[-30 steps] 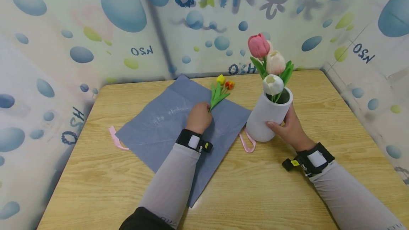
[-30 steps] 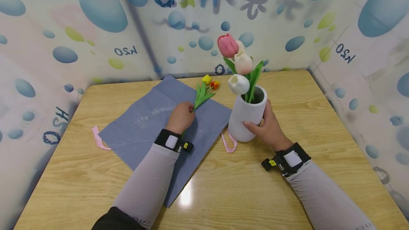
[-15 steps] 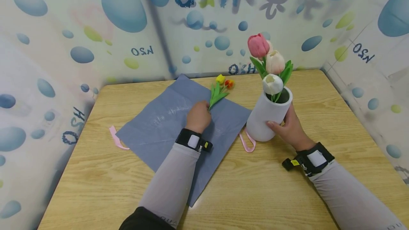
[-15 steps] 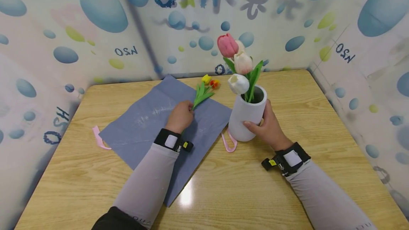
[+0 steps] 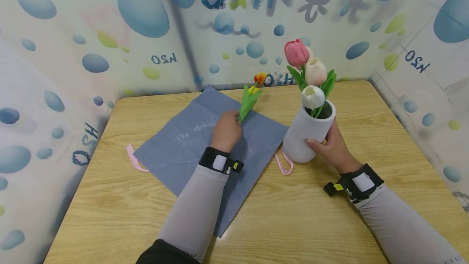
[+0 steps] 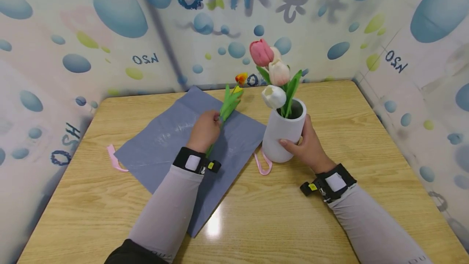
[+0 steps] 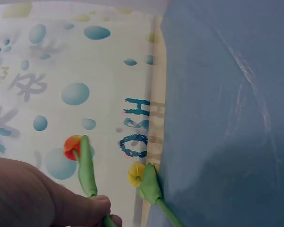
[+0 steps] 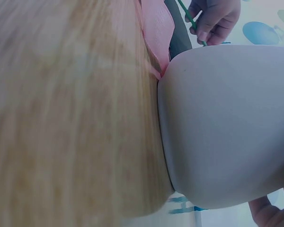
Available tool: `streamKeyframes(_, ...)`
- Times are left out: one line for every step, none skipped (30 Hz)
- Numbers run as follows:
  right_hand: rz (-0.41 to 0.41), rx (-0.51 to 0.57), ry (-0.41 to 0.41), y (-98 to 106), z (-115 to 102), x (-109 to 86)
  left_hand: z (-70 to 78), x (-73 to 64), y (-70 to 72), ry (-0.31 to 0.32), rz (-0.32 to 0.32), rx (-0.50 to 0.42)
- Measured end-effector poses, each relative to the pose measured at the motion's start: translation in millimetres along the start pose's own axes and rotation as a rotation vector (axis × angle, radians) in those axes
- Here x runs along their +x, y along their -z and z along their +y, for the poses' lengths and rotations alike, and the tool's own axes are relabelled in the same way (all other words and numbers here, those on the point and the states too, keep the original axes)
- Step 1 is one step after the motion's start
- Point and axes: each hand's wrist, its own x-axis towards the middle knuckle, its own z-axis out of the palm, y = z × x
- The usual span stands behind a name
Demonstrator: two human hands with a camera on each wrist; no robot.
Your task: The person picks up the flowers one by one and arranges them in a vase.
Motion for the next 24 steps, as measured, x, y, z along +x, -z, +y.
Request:
streamKeyframes(0.000,0.002,0.000,0.0,0.0,0.0,0.5,0.3,0.8,0.000,0.007,-0.006)
streamKeyframes(0.001,0.006,0.000,0.0,-0.1,0.0,1.0,0.5,1.6,0.000,0.015,-0.010)
streamKeyframes(0.002,0.005,0.001,-0.1,-0.1,0.0,1.6,0.5,2.5,-0.001,0.025,-0.015)
streamKeyframes(0.002,0.005,0.003,-0.1,-0.2,0.0,2.2,0.4,3.6,-0.005,0.036,-0.016)
streamKeyframes(0.002,0.004,0.005,0.0,-0.3,0.0,2.8,0.4,4.8,-0.006,0.044,-0.023)
streamKeyframes(0.002,0.006,0.007,0.0,-0.2,0.0,3.1,0.3,5.7,-0.007,0.052,-0.034)
streamKeyframes(0.002,0.007,0.009,0.0,0.0,0.0,3.6,0.2,6.6,-0.009,0.060,-0.044)
streamKeyframes(0.001,0.005,0.009,0.1,0.1,0.0,4.0,0.1,7.3,-0.009,0.068,-0.056)
streamKeyframes(0.001,0.003,0.010,0.2,0.2,0.1,4.6,-0.2,8.2,-0.009,0.075,-0.072)
streamKeyframes(0.000,0.003,0.010,0.2,0.3,0.1,4.9,-0.3,8.7,-0.009,0.081,-0.085)
streamKeyframes(0.000,0.002,0.009,0.2,0.5,0.1,5.4,-0.3,9.0,-0.006,0.089,-0.108)
streamKeyframes(0.000,0.003,0.007,0.2,0.8,0.1,5.9,-0.4,9.0,-0.006,0.101,-0.130)
streamKeyframes(-0.001,0.001,0.006,0.2,1.0,0.1,6.6,-0.5,9.4,-0.006,0.117,-0.150)
streamKeyframes(-0.001,-0.001,0.005,0.1,1.2,0.0,7.4,-0.6,9.7,-0.005,0.132,-0.175)
streamKeyframes(-0.001,-0.002,0.005,0.1,1.3,0.0,8.2,-0.8,10.2,-0.005,0.148,-0.197)
streamKeyframes(-0.001,-0.005,0.005,0.1,1.3,0.0,8.9,-0.8,10.5,-0.005,0.163,-0.219)
streamKeyframes(-0.001,-0.006,0.005,0.1,1.3,0.0,9.5,-0.5,10.8,-0.006,0.180,-0.240)
streamKeyframes(0.000,-0.009,0.005,0.1,1.3,-0.1,10.0,-0.3,11.2,-0.008,0.195,-0.256)
streamKeyframes(0.000,-0.012,0.005,0.0,1.2,-0.2,10.5,0.0,11.4,-0.010,0.207,-0.270)
streamKeyframes(0.000,-0.013,0.005,0.0,1.0,-0.2,11.0,0.2,11.7,-0.011,0.217,-0.285)
streamKeyframes(0.001,-0.013,0.005,0.0,0.9,-0.3,11.4,0.7,11.9,-0.014,0.227,-0.296)
streamKeyframes(0.001,-0.013,0.004,0.0,0.7,-0.3,11.5,1.1,11.9,-0.016,0.236,-0.309)
streamKeyframes(0.002,-0.015,0.004,-0.1,0.6,-0.4,11.7,1.6,12.1,-0.019,0.244,-0.323)
streamKeyframes(0.002,-0.015,0.003,-0.1,0.4,-0.4,11.9,1.8,12.3,-0.022,0.250,-0.336)
